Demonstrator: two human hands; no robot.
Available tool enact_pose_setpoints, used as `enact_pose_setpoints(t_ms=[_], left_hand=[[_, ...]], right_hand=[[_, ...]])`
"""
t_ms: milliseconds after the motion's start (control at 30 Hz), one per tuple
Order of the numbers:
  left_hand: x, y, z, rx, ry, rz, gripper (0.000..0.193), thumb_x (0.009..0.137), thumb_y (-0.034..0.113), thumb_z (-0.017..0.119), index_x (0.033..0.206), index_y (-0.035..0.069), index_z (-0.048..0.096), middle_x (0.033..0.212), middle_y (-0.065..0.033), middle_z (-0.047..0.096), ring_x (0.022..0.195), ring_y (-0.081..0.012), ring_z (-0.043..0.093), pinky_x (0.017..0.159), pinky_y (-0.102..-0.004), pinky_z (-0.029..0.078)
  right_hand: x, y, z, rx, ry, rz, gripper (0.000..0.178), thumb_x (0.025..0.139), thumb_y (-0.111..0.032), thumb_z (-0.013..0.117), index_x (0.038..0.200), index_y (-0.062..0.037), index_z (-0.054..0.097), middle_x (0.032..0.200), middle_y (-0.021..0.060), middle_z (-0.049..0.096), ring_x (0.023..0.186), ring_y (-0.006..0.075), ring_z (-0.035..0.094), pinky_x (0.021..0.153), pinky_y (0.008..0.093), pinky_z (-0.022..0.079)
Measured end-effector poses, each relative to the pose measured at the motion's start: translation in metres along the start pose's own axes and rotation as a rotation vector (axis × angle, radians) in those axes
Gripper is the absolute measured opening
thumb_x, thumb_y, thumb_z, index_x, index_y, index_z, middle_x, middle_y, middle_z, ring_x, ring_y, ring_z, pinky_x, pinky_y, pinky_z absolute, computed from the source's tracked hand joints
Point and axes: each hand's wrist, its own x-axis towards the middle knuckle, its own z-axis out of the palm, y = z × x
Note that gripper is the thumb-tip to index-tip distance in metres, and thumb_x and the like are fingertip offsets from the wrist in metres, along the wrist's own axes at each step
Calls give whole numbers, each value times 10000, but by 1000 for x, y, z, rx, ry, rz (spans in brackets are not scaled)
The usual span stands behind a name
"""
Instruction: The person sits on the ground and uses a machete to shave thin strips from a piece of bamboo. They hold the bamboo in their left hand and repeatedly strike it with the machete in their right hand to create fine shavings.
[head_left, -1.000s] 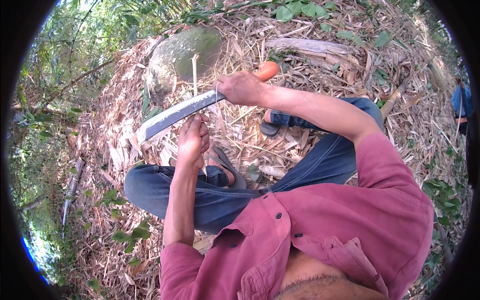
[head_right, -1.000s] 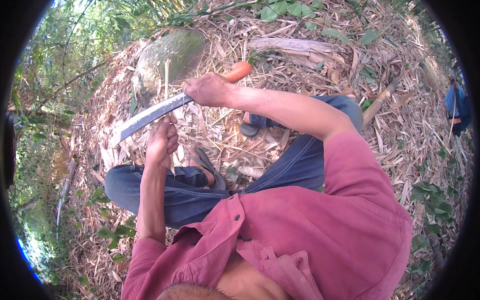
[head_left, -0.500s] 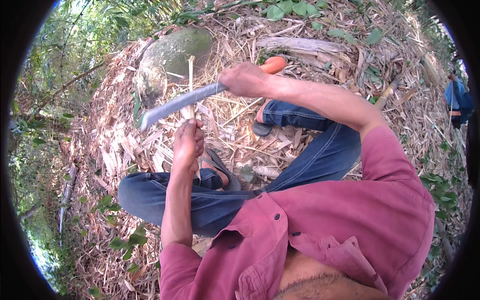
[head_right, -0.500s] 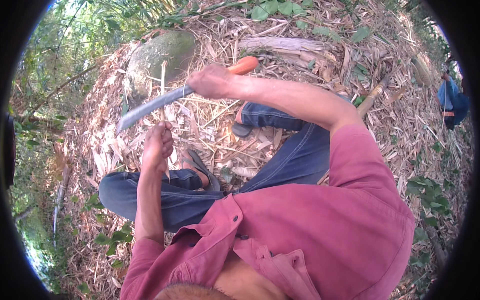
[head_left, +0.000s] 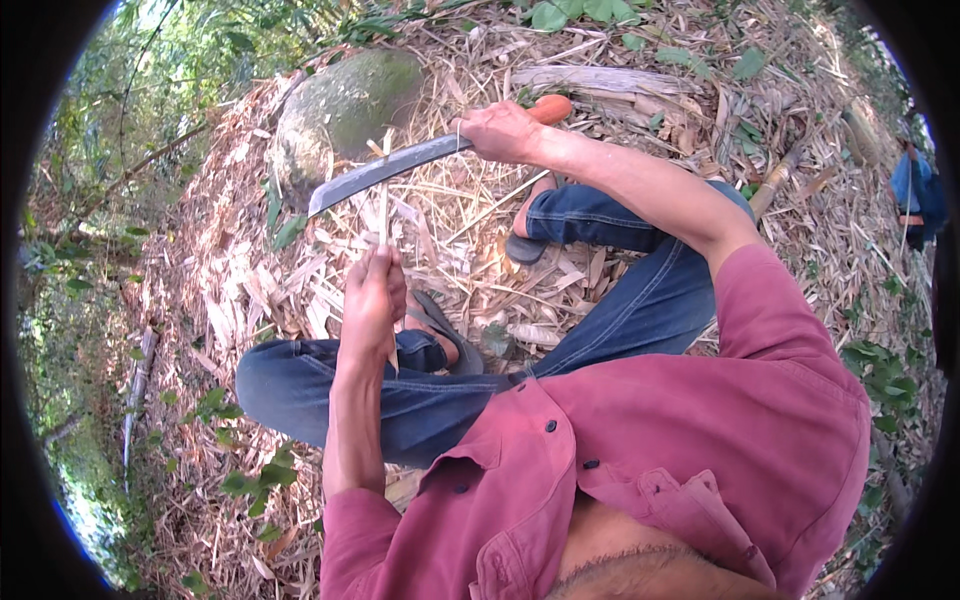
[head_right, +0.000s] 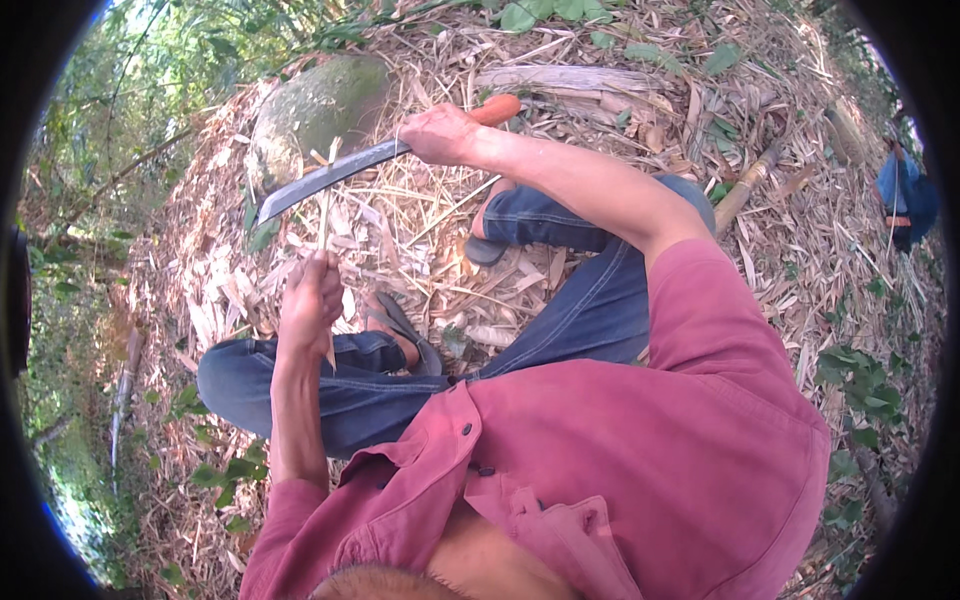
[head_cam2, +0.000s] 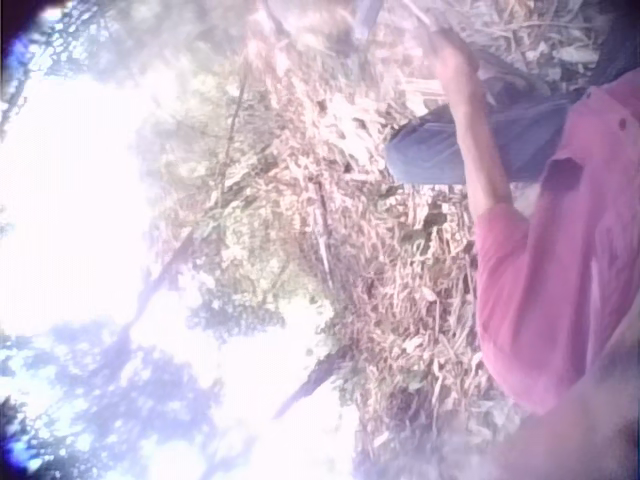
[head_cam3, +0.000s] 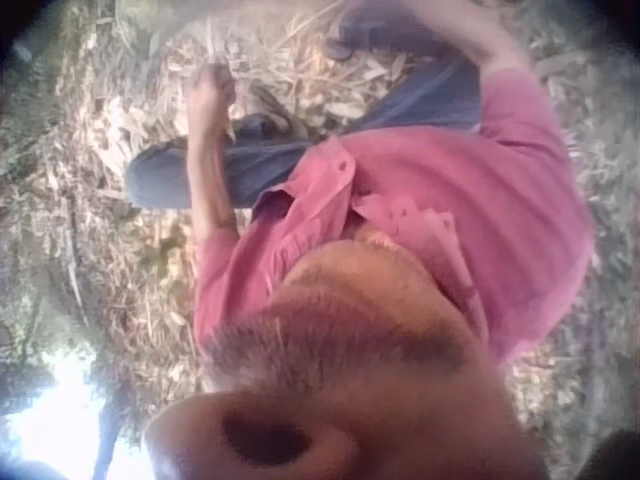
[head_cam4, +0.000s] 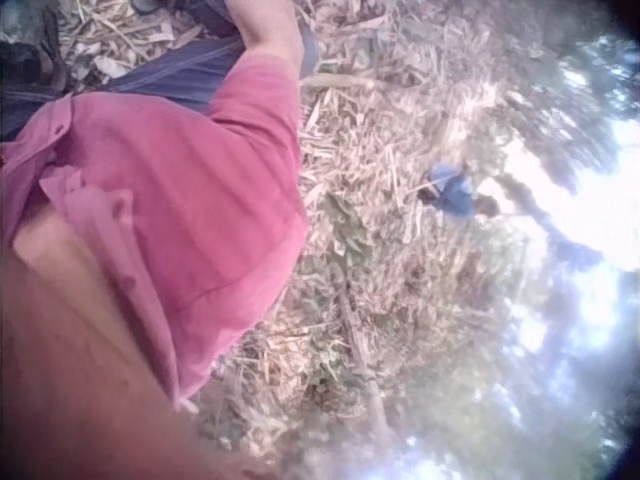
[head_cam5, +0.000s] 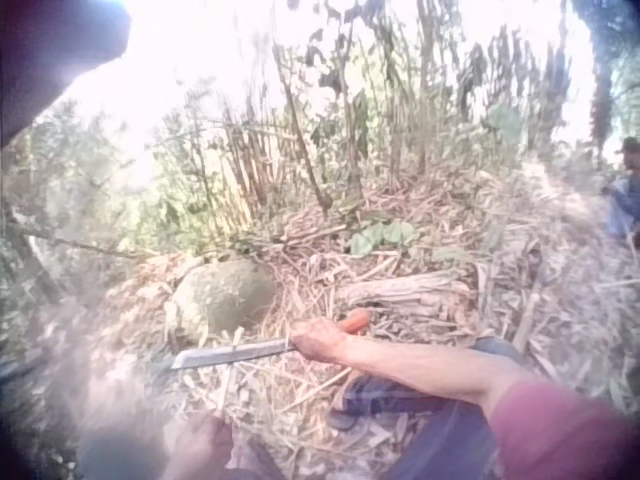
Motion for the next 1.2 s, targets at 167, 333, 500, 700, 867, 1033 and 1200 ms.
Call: enact_pose_setpoints(t_ms=[167,333,500,700,867,1033,1200], left_hand=[[-48,-8,-35,2,105,-69,193,964,253,419,867,101,489,546,94,290,392,-10,237,343,-183,174],[-19,0,-33,9,123,-126,241,972,285,368,903,85,484,543,74,294,388,-24,240,340,-184,180],[12,5,-1,-71,28,-86,219,970,264,377,956,73,482,553,48,307,414,-44,268,364,-200,205],[29,-10,12,455,190,212,262,959,254,430,866,31,531,603,3,422,509,-116,376,484,-270,304],[23,-14,20,727,390,450,274,943,183,408,842,-37,536,633,-150,508,574,-257,483,580,-389,382],[13,-16,24,830,446,469,255,946,167,405,858,-40,526,714,-205,568,647,-355,536,613,-427,398],[-2,-29,20,873,494,544,237,946,182,417,885,-22,521,697,-216,560,661,-400,538,598,-459,383]], right_hand=[[-20,102,6,64,-365,573,217,850,-191,514,838,-47,676,732,181,642,660,296,641,625,426,509],[-24,62,-31,140,-112,470,301,932,-272,455,868,-33,626,648,123,606,573,217,607,516,408,502],[-20,0,-52,102,-87,88,117,881,-129,514,809,-87,596,647,42,550,501,125,571,399,283,482],[-7,-49,-36,-15,152,-149,67,807,-114,544,800,-56,576,668,63,550,531,191,610,450,307,511],[0,-36,-31,9,152,-50,84,796,-111,537,845,-47,561,691,89,584,607,236,649,482,350,514],[3,-13,-26,-81,-5,66,143,839,-94,461,845,-27,588,757,125,636,671,229,674,555,351,549],[9,38,-30,13,-287,435,171,870,-128,449,821,-27,579,717,113,624,601,223,634,501,347,531]])
